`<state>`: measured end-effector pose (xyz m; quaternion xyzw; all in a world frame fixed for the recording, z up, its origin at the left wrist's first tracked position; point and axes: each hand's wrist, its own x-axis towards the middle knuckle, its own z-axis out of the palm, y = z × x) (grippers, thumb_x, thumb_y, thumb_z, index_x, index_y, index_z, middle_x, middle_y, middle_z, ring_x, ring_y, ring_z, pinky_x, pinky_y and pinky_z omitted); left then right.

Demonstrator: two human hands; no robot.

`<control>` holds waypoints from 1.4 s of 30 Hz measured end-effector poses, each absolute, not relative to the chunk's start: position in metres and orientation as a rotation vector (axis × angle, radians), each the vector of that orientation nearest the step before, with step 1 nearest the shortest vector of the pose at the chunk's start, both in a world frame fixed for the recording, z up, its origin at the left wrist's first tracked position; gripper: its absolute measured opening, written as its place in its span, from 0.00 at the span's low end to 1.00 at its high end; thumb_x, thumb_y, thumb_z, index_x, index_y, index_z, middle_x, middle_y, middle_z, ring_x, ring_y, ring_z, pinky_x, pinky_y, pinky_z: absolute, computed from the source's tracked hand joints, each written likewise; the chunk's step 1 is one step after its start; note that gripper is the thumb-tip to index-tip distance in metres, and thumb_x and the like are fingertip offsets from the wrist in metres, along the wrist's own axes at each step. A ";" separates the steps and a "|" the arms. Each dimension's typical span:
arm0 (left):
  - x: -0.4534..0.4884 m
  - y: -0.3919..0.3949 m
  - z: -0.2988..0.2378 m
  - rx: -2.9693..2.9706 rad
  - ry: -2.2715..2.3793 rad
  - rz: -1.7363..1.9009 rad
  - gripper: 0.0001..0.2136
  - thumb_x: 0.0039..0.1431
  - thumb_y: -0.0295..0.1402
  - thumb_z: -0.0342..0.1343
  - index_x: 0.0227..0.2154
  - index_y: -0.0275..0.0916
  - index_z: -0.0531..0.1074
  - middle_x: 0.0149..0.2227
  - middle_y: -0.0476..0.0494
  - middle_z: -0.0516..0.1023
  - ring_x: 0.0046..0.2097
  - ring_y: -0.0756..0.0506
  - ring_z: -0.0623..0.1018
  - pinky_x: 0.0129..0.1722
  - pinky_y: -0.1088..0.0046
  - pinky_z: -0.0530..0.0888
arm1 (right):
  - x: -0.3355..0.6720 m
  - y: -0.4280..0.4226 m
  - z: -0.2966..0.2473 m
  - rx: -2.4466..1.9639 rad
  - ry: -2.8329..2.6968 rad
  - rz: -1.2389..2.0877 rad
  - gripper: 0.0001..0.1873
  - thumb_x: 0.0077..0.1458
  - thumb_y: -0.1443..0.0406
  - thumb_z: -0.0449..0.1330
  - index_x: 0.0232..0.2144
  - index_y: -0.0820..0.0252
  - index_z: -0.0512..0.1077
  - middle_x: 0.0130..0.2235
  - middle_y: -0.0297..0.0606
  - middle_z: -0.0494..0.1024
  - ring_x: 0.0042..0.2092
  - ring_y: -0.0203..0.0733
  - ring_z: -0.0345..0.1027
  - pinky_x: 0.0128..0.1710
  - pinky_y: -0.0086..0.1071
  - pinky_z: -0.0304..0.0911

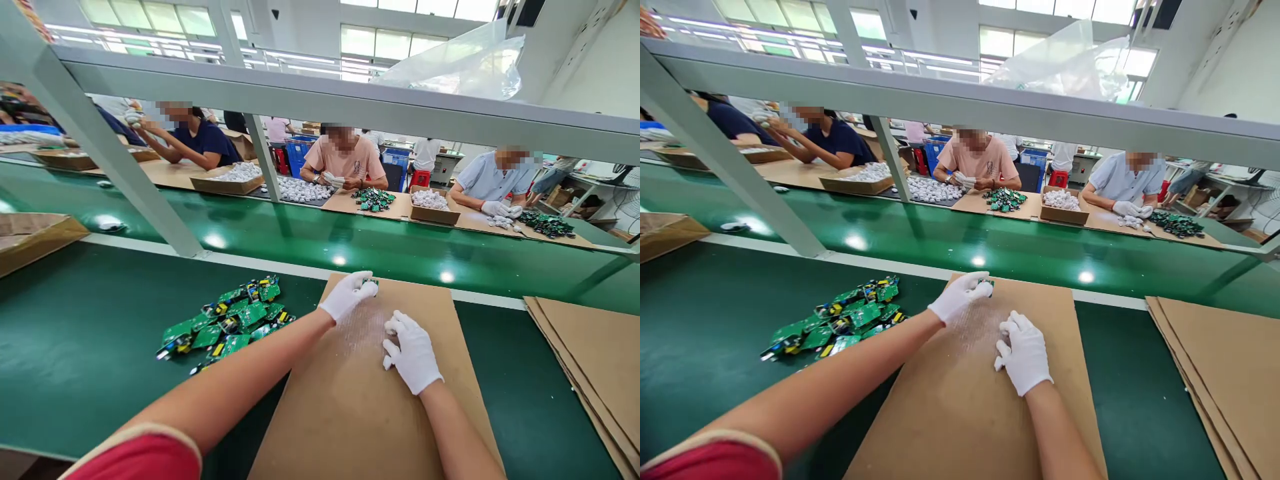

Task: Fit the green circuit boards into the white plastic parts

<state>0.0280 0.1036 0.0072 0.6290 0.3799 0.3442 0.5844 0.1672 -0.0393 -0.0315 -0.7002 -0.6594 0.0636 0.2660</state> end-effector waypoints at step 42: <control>-0.148 0.114 0.022 2.621 1.465 -0.173 0.23 0.48 0.47 0.55 0.49 0.49 0.70 0.57 0.39 0.64 0.60 0.30 0.56 0.54 0.45 0.50 | 0.198 -0.042 -0.049 -2.130 -1.790 -0.206 0.21 0.57 0.63 0.46 0.48 0.63 0.70 0.41 0.47 0.76 0.42 0.50 0.68 0.46 0.41 0.59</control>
